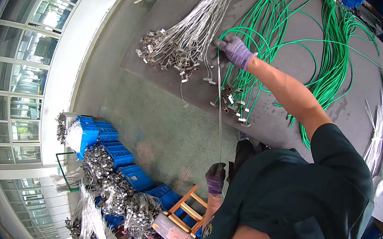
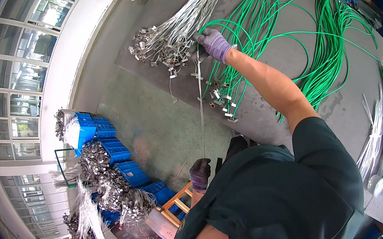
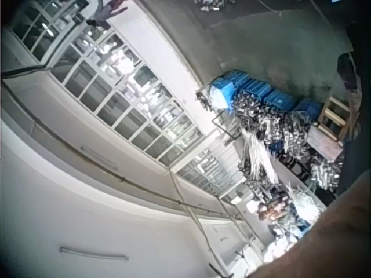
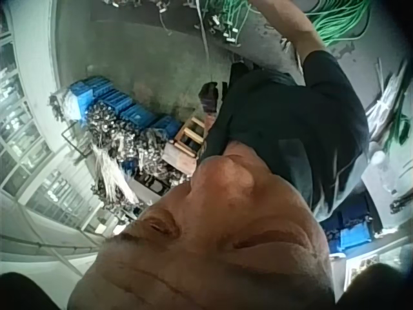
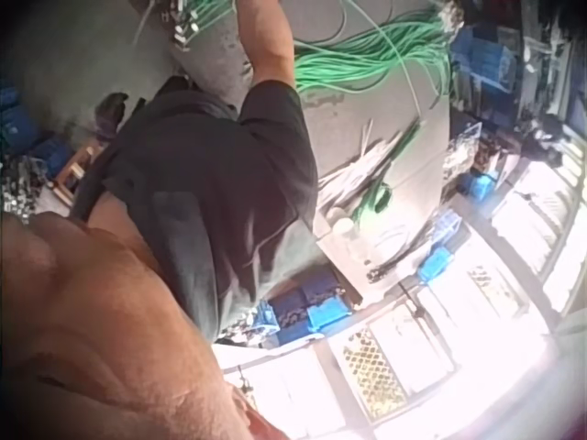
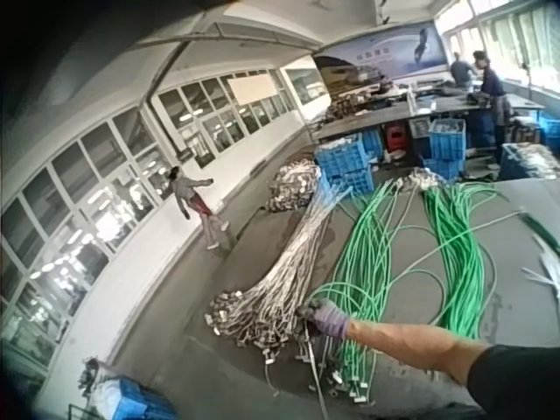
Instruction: Organizing and bundling groups of electrical wires using zip ties.
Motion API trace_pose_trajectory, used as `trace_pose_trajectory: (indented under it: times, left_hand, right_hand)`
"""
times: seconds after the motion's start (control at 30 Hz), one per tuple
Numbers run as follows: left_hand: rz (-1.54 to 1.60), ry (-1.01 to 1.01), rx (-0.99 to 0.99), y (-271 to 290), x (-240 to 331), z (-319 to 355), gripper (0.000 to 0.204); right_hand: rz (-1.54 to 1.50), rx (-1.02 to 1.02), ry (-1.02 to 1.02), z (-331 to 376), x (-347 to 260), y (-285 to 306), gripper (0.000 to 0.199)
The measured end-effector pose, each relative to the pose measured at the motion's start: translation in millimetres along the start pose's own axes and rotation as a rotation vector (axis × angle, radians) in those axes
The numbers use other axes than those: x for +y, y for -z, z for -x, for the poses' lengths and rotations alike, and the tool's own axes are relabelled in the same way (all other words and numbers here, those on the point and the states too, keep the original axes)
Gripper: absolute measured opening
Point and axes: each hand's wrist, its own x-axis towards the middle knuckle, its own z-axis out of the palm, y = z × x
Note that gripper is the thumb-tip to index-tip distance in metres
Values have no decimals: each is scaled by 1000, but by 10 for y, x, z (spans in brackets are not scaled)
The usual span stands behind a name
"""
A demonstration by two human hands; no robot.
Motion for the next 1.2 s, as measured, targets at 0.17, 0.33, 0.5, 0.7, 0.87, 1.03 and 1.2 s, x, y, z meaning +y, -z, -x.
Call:
trace_pose_trajectory:
  times: [0.17, 0.33, 0.5, 0.7, 0.87, 1.03, 1.2]
  left_hand:
    - [33, 28, -14, -11, 24, 16, 28]
    - [-38, 8, -13, -5, 13, 13, 31]
    - [20, 28, -36, -48, 35, 18, 32]
    - [49, 63, -49, -41, -31, -2, 28]
    - [38, 42, -62, -59, -14, -23, 26]
    - [42, 70, -42, -56, -12, -45, 26]
    - [21, 42, -61, -58, 18, -73, 27]
  right_hand:
    - [-1, -148, -15, -36, 42, 78, 28]
    - [-11, -254, -62, -48, -12, 173, 26]
    - [8, -311, -81, -86, -11, 283, 24]
    - [-55, -405, -71, -55, 2, 331, 23]
    - [-51, -372, -115, 29, 1, 290, 27]
    - [-92, -344, -102, 59, 13, 261, 26]
    - [-35, -304, -182, 97, 147, 215, 19]
